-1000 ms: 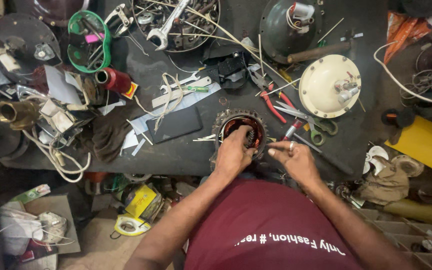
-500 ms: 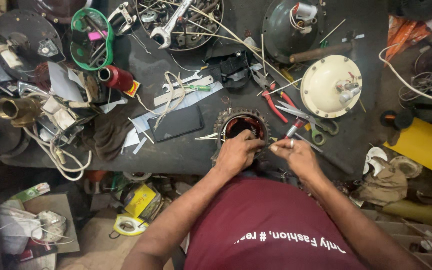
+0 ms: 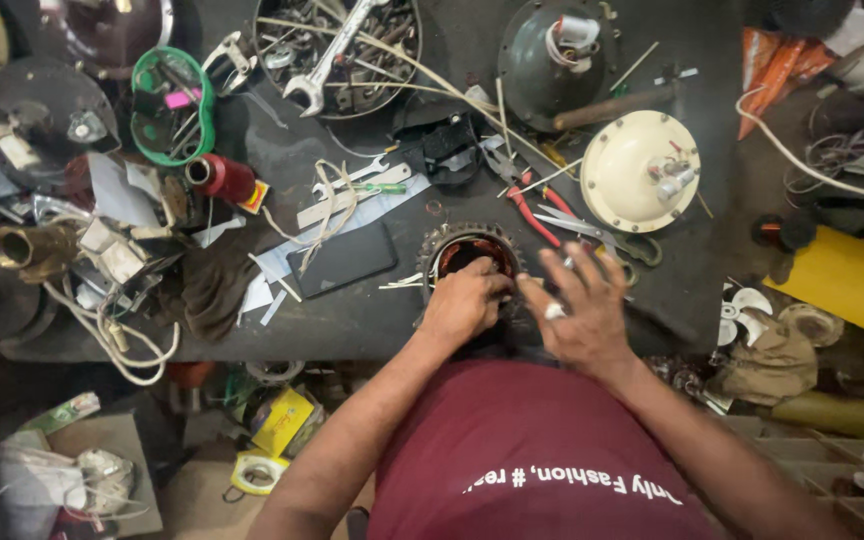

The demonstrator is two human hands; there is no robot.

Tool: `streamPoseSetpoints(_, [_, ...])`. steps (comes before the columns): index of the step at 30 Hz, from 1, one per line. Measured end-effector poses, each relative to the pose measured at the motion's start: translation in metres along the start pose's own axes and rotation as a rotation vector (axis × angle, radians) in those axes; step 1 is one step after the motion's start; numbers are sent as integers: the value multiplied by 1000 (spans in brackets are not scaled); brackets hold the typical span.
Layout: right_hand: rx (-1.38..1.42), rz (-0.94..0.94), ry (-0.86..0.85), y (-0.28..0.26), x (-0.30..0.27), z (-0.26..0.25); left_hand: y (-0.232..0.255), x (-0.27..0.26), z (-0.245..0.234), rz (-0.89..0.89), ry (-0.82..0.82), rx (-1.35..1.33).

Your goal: The person works on a disassembled electrical motor stator, using pliers and a screwdriver to adjust and secure copper windings and white insulating strips inside the stator slots. The person repeatedly picks up tools, manipulates wires, and presses insulation into place while seated at a cluttered workbench.

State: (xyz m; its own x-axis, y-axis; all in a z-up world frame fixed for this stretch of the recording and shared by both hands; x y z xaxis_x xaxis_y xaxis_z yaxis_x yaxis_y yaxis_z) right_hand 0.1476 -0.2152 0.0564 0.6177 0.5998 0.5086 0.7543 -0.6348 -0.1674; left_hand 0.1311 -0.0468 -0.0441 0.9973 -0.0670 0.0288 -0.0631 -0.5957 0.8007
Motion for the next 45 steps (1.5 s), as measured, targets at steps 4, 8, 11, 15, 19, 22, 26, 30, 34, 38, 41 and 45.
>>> streamPoseSetpoints(4, [166, 103, -351, 23, -21, 33, 1, 4, -2, 15, 13, 5])
streamPoseSetpoints(8, [331, 247, -155, 28, -38, 37, 9, 2, -4, 11, 36, 9])
streamPoseSetpoints(11, [400, 251, -4, 27, -43, 39, 19, -3, -3, -14, 78, 43])
streamPoseSetpoints(15, [449, 329, 6, 56, -66, 40, 26, -7, 2, -28, 75, 135])
streamPoseSetpoints(19, [-9, 782, -224, 139, -117, 40, 23, -7, 4, -48, 78, 136])
streamPoseSetpoints(22, [-217, 461, -250, 174, -151, 42, 19, -6, 9, -37, 58, 124])
streamPoseSetpoints(26, [-202, 448, -345, 192, -166, 59, 17, 0, 10, -121, -5, 106])
streamPoseSetpoints(30, [-150, 854, -846, 228, -190, 45, 10, 3, 18, -179, -54, 90])
streamPoseSetpoints(34, [519, 1068, -552, 200, -233, -15, 6, 0, 16, -177, -36, 38])
streamPoseSetpoints(38, [122, 1071, -689, 103, -281, -49, -1, 2, 17, -206, -62, -1])
streamPoseSetpoints(41, [45, 988, -496, 22, -268, -51, -3, 0, 18, -196, -57, -62])
streamPoseSetpoints(45, [29, 1161, -419, -32, -223, -19, -8, 2, 18, -245, -64, -33])
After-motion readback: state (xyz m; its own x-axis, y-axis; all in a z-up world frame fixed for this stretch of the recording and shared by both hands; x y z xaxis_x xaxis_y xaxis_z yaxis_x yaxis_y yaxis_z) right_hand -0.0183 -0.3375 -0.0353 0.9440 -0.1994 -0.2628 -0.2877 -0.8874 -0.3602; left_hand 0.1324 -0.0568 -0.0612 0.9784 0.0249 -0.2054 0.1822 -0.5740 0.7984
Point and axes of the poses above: each hand's wrist, its own x-axis towards the middle knuckle, its own z-axis out of the palm, y = z × x, the point moved 3 cm from there along x, towards the middle knuckle, and after that the axes turned 13 degrees about y, right-handed, at the moved point
